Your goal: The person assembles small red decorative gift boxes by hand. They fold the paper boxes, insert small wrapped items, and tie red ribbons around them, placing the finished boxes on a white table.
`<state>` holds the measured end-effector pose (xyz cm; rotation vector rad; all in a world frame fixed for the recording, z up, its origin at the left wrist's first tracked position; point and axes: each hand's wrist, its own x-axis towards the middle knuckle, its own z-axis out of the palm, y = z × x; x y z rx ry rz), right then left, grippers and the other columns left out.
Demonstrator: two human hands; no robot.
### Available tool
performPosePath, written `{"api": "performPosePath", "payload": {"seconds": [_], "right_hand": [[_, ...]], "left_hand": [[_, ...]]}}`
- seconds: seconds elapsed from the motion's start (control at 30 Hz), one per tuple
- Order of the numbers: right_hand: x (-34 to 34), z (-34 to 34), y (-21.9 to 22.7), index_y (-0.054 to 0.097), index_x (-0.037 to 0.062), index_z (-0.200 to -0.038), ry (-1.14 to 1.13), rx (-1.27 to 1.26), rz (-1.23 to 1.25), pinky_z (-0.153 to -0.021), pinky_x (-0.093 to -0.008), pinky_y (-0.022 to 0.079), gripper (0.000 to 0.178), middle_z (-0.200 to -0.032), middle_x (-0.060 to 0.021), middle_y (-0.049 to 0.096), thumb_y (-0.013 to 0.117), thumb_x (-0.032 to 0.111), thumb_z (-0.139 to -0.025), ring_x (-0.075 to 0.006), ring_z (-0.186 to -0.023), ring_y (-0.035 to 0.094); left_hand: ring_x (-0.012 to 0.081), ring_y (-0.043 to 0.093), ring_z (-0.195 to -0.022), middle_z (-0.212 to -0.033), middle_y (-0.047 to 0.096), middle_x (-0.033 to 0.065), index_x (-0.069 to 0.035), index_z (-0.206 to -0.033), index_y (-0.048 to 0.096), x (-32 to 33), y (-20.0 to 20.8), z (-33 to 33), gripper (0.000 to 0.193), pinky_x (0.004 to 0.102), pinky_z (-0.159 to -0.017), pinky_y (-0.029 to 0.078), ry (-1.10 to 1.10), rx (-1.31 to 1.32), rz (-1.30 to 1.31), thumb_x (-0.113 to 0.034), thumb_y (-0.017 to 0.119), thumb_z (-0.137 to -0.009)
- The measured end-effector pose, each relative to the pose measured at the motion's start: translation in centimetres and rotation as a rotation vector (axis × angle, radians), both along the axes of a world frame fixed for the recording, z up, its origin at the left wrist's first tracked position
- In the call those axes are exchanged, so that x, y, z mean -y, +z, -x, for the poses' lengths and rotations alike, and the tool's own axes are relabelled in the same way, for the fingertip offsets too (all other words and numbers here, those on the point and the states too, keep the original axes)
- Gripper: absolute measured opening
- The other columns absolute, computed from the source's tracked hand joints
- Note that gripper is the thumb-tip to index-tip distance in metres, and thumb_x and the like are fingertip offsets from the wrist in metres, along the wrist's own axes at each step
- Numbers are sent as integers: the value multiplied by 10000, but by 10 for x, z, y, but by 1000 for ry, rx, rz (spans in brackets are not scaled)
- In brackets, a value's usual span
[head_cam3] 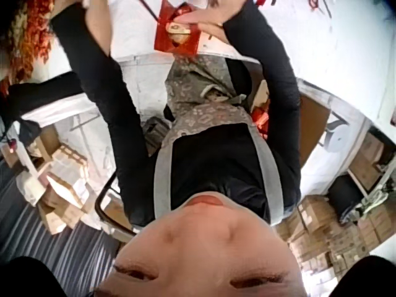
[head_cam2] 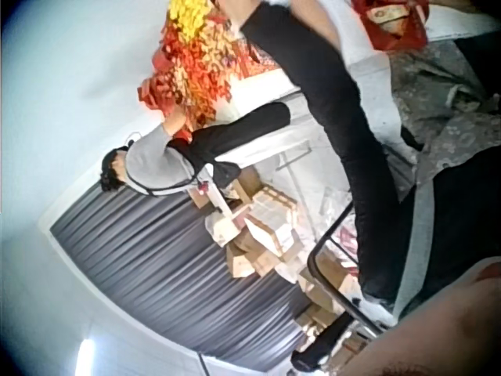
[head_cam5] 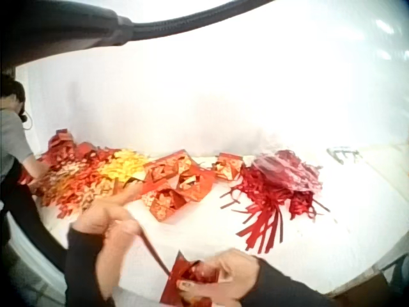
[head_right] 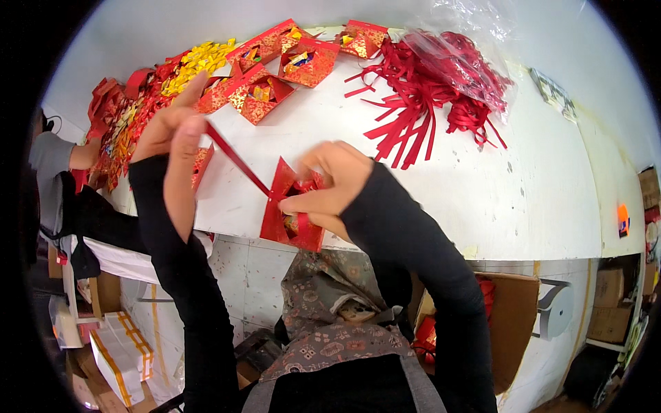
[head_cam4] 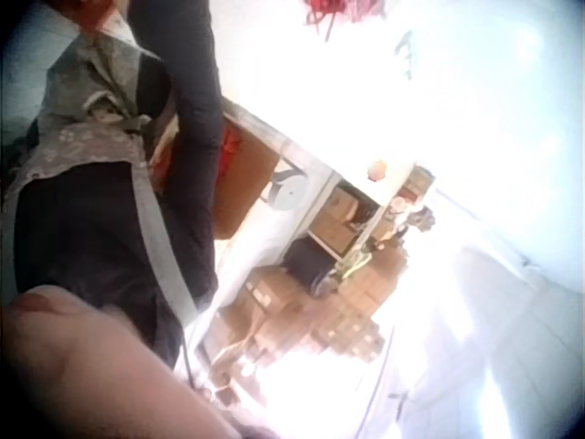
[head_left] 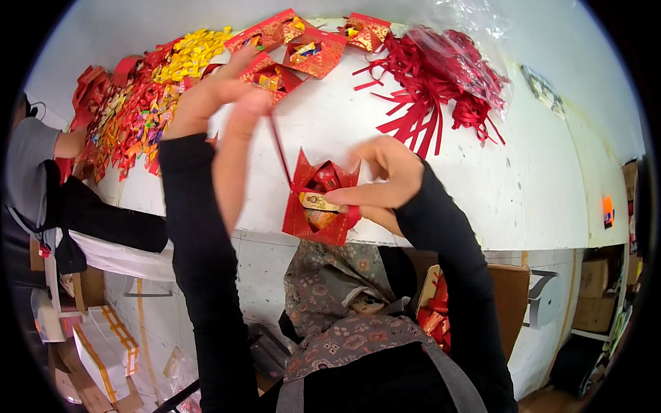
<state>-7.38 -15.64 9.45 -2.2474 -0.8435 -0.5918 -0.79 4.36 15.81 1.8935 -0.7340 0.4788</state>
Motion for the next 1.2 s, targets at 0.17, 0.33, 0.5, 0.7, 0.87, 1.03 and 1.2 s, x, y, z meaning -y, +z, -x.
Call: {"api": "performPosePath", "payload": {"seconds": [0.17, 0.33, 0.5, 0.7, 0.87, 1.03, 1.2], "right_hand": [[-19, -36, 11, 677, 76, -912, 221, -346, -245, -741, -267, 482, 185, -890, -94, 645, 599, 41, -748, -192, -822, 624], [-10, -44, -15, 685, 58, -885, 190, -475, -658, -610, -240, 472, 210, -802, -76, 620, 596, -34, -719, -153, -659, 589], [-16, -46, -12, 683, 66, -846, 46, -94, -352, -591, -244, 458, 184, -745, -52, 601, 666, -8, -678, -135, -674, 568], [3, -27, -14, 673, 40, -953, -97, -310, -596, -633, -247, 448, 224, -753, -63, 622, 704, 103, -739, -115, -717, 577], [-11, 10, -34, 662, 66, -793, 60, 71, -284, -684, -303, 479, 92, -851, -59, 659, 697, 87, -710, -217, -781, 613], [-2, 15, -48, 574, 65, -702, 307, -461, -789, -746, -317, 464, 207, -950, -103, 643, 550, 228, -828, -174, -775, 582], [2, -20, -54, 495, 73, -1248, 275, -817, -632, -800, -252, 443, 466, -1066, -100, 599, 471, -58, -801, -106, -875, 557]], "left_hand": [[138, 499, -1079, -1267, 493, 164, 8, -916, 549, 13, 21, 6, 172, 286, -950, 347, -301, -166, -3, -160, 521, -889], [180, 523, -1080, -1141, 571, 151, -6, -1036, 567, 7, -52, -21, 218, 306, -921, 380, -606, -581, 175, -143, 525, -871], [201, 593, -979, -989, 633, 144, -18, -1062, 573, 31, -73, -8, 238, 309, -813, 448, -427, -412, -365, -145, 531, -864], [79, 515, -638, -756, 595, 39, -21, -904, 588, 13, -90, -20, 323, 228, -567, 409, -446, -829, -18, -332, 500, -916], [99, 570, -714, -819, 652, 55, -2, -969, 651, 14, -85, -29, 213, 237, -677, 455, -787, -921, -33, -169, 574, -860], [219, 591, -720, -787, 605, 64, -63, -800, 652, 8, -91, -13, 192, 279, -617, 487, -609, 444, -454, 13, 643, -624], [222, 604, -778, -925, 615, 90, -38, -816, 619, 15, -101, -1, 230, 298, -614, 501, -426, 701, -338, -43, 616, -586]]}}
